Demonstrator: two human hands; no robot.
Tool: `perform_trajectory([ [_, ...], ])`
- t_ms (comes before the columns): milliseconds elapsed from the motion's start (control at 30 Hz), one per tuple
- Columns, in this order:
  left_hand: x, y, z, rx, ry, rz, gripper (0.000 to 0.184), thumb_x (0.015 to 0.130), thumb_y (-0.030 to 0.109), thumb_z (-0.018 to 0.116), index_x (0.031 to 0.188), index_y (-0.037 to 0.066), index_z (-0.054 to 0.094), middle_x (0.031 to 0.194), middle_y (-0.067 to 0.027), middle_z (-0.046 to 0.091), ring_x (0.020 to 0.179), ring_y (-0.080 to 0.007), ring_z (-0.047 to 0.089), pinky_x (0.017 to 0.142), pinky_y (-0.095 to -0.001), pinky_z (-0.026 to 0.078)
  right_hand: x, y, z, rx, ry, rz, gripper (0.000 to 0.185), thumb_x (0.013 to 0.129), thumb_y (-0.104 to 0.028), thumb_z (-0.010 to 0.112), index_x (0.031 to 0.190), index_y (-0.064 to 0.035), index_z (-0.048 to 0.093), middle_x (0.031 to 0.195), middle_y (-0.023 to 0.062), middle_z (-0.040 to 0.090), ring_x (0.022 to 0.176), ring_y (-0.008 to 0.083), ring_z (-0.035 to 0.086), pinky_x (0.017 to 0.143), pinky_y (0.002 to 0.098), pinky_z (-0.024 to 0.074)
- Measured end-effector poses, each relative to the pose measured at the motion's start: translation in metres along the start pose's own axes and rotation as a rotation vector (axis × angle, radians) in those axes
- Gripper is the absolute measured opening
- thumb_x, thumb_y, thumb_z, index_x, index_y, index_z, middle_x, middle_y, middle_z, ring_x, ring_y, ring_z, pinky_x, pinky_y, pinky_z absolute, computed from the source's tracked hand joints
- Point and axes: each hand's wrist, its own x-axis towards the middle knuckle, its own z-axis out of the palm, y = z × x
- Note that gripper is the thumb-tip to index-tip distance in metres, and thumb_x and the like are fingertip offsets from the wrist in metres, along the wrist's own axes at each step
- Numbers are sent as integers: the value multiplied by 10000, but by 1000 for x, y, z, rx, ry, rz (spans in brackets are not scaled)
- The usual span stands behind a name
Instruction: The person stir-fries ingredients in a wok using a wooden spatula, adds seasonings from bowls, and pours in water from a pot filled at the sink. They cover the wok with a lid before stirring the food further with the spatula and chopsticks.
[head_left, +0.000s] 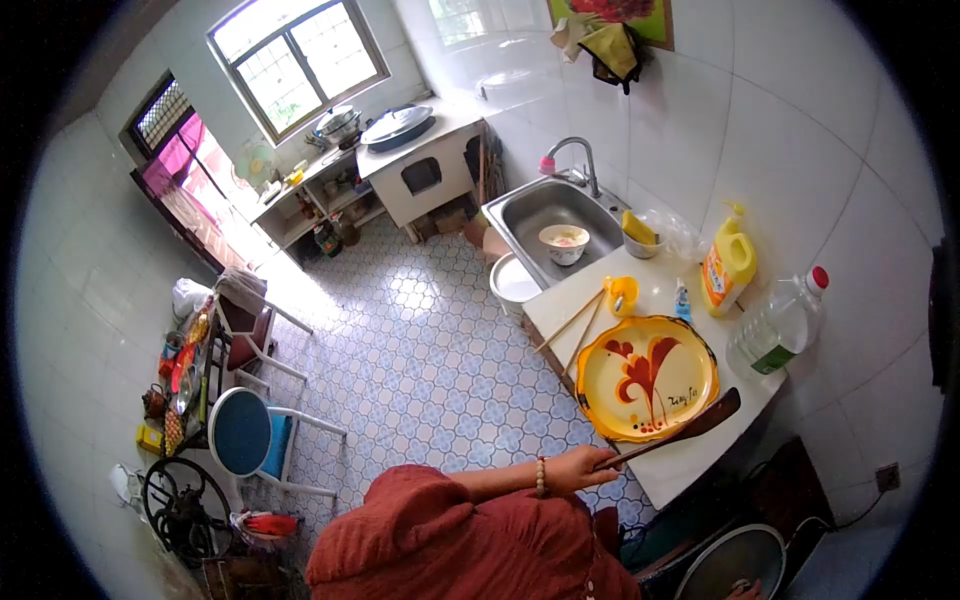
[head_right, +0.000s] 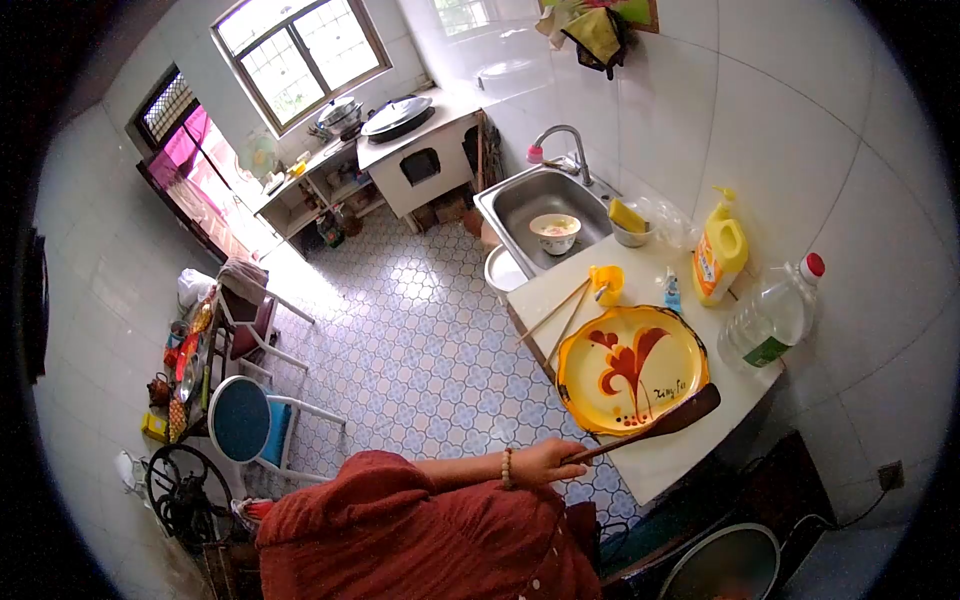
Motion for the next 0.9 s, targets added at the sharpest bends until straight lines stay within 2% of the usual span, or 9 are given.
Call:
perform_trajectory([
  [100, -1, -6, -3, 35, 23, 57, 244, 849, 215, 532, 969, 2, 532, 764, -136, 580, 664, -234, 552, 617, -321, 447, 1, -14, -12, 49, -86, 92, 431, 817, -326, 505, 1216, -163, 477, 1156, 146, 496, 1038, 316, 490, 876, 424, 396],
  [167, -4, -7, -8, 102, -12, -54, 240, 842, 199, 546, 981, 5, 540, 784, -136, 585, 692, -223, 560, 633, -315, 451, 20, -12, 16, 19, -183, 277, 442, 868, -169, 497, 1288, -101, 376, 1278, 158, 388, 1058, 326, 468, 874, 434, 406],
  [200, -4, -16, -6, 93, 86, 110, 229, 834, 181, 557, 983, 7, 548, 787, -140, 584, 705, -207, 561, 639, -310, 453, 37, 22, 59, 196, 1, 18, 446, 844, -149, 527, 1267, -79, 401, 1287, 154, 386, 1093, 341, 446, 906, 434, 373],
  [267, -6, -12, -8, -2, 96, 41, 216, 827, 163, 561, 971, 3, 555, 766, -139, 573, 684, -177, 547, 630, -304, 448, 19, 25, 56, 306, 152, -185, 444, 839, -99, 522, 1261, -47, 394, 1227, 203, 424, 1066, 359, 455, 899, 425, 375],
  [500, -20, -9, -32, 43, 121, -132, 209, 823, 177, 560, 965, 23, 558, 672, -57, 559, 602, -122, 516, 557, -277, 428, 35, 15, 49, 201, 197, -245, 494, 799, -65, 554, 1266, -80, 391, 1127, 215, 463, 979, 356, 478, 829, 400, 405],
  [667, -25, -14, -58, 76, 206, -106, 175, 828, 118, 515, 965, 17, 554, 605, 29, 454, 523, -54, 405, 477, -219, 352, -2, -65, -49, 329, 268, -505, 550, 757, -37, 574, 1270, -106, 389, 1004, 187, 469, 922, 342, 475, 808, 387, 391],
  [733, -26, -22, -69, 86, 259, -62, 169, 826, 111, 511, 960, 15, 549, 587, 45, 435, 493, -39, 388, 451, -200, 335, -11, -107, -74, 339, 377, -624, 350, 762, -103, 570, 1090, 4, 514, 1095, 167, 518, 990, 332, 495, 864, 429, 399],
  [800, -29, -25, -80, 66, 274, -59, 171, 824, 105, 508, 965, 15, 546, 583, 48, 433, 483, -35, 383, 444, -196, 331, -19, -152, -94, 385, 436, -780, 345, 750, -99, 569, 1078, -3, 524, 1048, 169, 531, 945, 330, 506, 847, 433, 395],
  [900, -32, -23, -98, 61, 289, -88, 185, 823, 96, 497, 984, 16, 537, 582, 53, 434, 478, -31, 383, 439, -194, 329, -23, -225, -110, 324, 266, -807, 362, 736, -80, 543, 1090, -6, 511, 1003, 176, 539, 891, 323, 510, 813, 426, 399],
])
